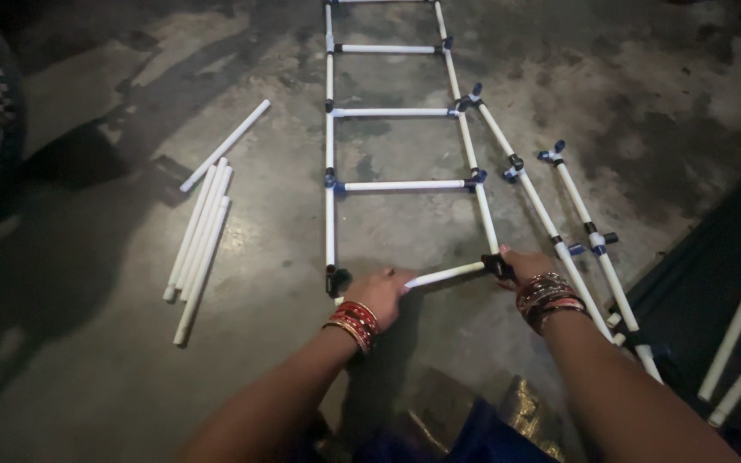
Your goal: The person assembles a ladder-like structure from white PVC pipes and blue connectors. They connect long side rails and then insert shorter crossbars to form rungs, building the frame on the floor.
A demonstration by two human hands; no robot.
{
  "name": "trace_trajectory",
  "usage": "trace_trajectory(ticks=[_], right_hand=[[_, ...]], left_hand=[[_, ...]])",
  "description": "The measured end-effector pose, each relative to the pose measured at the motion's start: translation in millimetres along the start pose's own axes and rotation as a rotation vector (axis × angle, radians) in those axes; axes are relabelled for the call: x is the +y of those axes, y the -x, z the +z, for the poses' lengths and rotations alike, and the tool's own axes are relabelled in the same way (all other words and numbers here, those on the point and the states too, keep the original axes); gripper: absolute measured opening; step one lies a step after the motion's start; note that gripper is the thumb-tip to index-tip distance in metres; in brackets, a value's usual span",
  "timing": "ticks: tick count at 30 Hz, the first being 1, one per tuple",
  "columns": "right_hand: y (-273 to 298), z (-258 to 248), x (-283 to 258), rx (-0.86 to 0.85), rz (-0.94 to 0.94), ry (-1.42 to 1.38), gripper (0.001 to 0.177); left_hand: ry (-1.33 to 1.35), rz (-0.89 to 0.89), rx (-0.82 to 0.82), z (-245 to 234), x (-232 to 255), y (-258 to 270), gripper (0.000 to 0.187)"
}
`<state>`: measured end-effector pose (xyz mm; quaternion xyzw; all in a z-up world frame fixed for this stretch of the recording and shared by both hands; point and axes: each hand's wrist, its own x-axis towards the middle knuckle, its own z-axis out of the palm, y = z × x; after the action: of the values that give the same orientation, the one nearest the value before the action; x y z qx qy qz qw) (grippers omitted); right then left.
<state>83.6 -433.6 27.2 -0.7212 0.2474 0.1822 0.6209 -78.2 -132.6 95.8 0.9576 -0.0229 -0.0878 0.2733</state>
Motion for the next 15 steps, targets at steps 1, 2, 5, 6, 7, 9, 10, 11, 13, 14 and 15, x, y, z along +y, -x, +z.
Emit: trace_trajectory(ticks=[1, 2, 5, 6, 7, 9, 10, 11, 13, 14, 15], right_hand=[[0, 0, 0, -0.007, 0.001, 0.018, 0.033], [0, -1, -1, -0.014, 0.0, 0.036, 0.034], [3, -3, -3, 0.003, 0.033, -0.056, 0.024], [4, -5, -4, -0.005, -0.012, 0.124, 0.028], [6, -7, -4, -0.012, -0.057, 0.304, 0.034], [7, -4, -4, -0.013, -0.066, 0.29, 0.034], [7, -2, -3, -0.003, -0.028, 0.099, 0.028], [8, -1, -3, 0.007, 0.011, -0.093, 0.023], [8, -1, -3, -0.018, -0.022, -0.077, 0.023], [8, -1, -3, -0.03, -0.037, -0.07, 0.023], [9, -2, -3, -0.042, -0.046, -0.014, 0.025]], left_hand=[[-0.005, 0.004, -0.002, 0, -1, 0, 0.035], [-0.011, 0.008, -0.002, 0, -2, -1, 0.035], [-0.029, -0.017, 0.03, 0, -2, -3, 0.041], [-0.035, -0.032, 0.046, -1, -2, -4, 0.045], [-0.037, -0.033, 0.021, 0, -1, -5, 0.041], [-0.046, -0.039, -0.027, -1, -2, -7, 0.036], [-0.038, -0.03, -0.012, 0, -3, -7, 0.036], [-0.029, -0.02, 0.002, 2, -5, -7, 0.037], [0.003, 0.032, 0.059, 5, -9, -10, 0.036], [0.025, 0.073, 0.1, 6, -11, -11, 0.035], [0.047, 0.115, 0.141, 9, -13, -13, 0.034]])
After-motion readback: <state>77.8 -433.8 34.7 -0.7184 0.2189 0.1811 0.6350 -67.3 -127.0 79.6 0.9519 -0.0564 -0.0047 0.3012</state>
